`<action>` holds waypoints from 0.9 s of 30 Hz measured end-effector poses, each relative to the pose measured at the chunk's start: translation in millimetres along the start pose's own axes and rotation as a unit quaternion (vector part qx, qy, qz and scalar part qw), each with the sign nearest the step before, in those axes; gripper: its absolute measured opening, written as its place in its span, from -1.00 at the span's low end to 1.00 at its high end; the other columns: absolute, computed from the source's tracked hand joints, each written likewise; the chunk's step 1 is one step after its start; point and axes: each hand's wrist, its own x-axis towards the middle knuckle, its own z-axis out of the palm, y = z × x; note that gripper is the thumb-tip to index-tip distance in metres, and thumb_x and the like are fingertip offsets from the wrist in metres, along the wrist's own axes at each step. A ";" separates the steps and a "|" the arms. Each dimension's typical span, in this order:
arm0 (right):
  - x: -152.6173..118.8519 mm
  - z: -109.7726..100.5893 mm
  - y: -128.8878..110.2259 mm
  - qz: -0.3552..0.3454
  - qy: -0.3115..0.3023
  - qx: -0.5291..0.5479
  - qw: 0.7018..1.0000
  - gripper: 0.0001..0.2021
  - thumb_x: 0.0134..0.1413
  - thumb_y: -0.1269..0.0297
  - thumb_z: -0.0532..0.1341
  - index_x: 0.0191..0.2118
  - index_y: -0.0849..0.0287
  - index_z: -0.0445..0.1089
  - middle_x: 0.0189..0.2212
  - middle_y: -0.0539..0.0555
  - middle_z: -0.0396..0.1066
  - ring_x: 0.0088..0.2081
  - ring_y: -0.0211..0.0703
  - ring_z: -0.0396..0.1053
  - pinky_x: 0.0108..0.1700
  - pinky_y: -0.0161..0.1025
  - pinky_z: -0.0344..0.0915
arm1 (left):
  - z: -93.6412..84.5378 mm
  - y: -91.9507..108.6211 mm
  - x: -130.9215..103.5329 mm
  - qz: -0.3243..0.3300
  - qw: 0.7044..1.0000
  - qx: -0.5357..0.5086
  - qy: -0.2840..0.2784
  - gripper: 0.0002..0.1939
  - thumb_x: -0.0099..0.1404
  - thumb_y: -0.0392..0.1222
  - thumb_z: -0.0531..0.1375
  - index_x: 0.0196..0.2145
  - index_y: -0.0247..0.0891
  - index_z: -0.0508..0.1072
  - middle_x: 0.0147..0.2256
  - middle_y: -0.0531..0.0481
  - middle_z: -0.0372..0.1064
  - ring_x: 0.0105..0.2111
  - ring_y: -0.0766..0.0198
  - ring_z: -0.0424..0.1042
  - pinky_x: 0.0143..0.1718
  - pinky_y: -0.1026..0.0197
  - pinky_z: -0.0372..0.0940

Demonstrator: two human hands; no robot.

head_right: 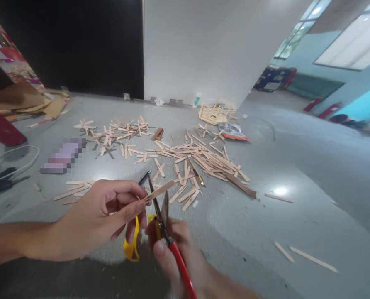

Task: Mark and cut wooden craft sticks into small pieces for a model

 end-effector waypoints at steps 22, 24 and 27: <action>-2.6 -0.3 -5.2 0.023 -0.026 0.015 0.999 -0.52 0.35 -0.22 0.13 -0.14 0.08 0.57 -0.38 0.11 0.46 -0.35 -0.02 0.40 -0.30 -0.19 0.41 | -0.1 2.2 2.5 -0.024 0.987 0.151 -0.053 -0.69 0.51 -0.09 0.18 -0.34 -0.29 0.56 -0.43 0.05 0.57 -0.46 0.36 0.49 -0.46 0.38 0.21; -0.7 2.9 -5.2 0.026 -0.015 0.030 0.999 -0.50 0.33 -0.26 0.13 -0.17 0.09 0.55 -0.37 0.10 0.43 -0.35 -0.05 0.37 -0.30 -0.20 0.38 | -0.1 2.6 2.1 -0.026 0.988 0.142 -0.050 -0.74 0.50 -0.12 0.18 -0.31 -0.30 0.55 -0.42 0.04 0.57 -0.45 0.35 0.50 -0.47 0.38 0.21; 1.5 5.7 -0.7 0.043 0.006 0.064 0.997 -0.46 0.26 -0.33 0.15 -0.28 0.10 0.47 -0.42 0.06 0.36 -0.39 -0.10 0.29 -0.32 -0.21 0.32 | -0.3 2.8 0.4 -0.014 0.991 0.127 -0.043 -0.75 0.52 -0.14 0.15 -0.28 -0.29 0.52 -0.39 0.02 0.56 -0.44 0.35 0.49 -0.47 0.38 0.22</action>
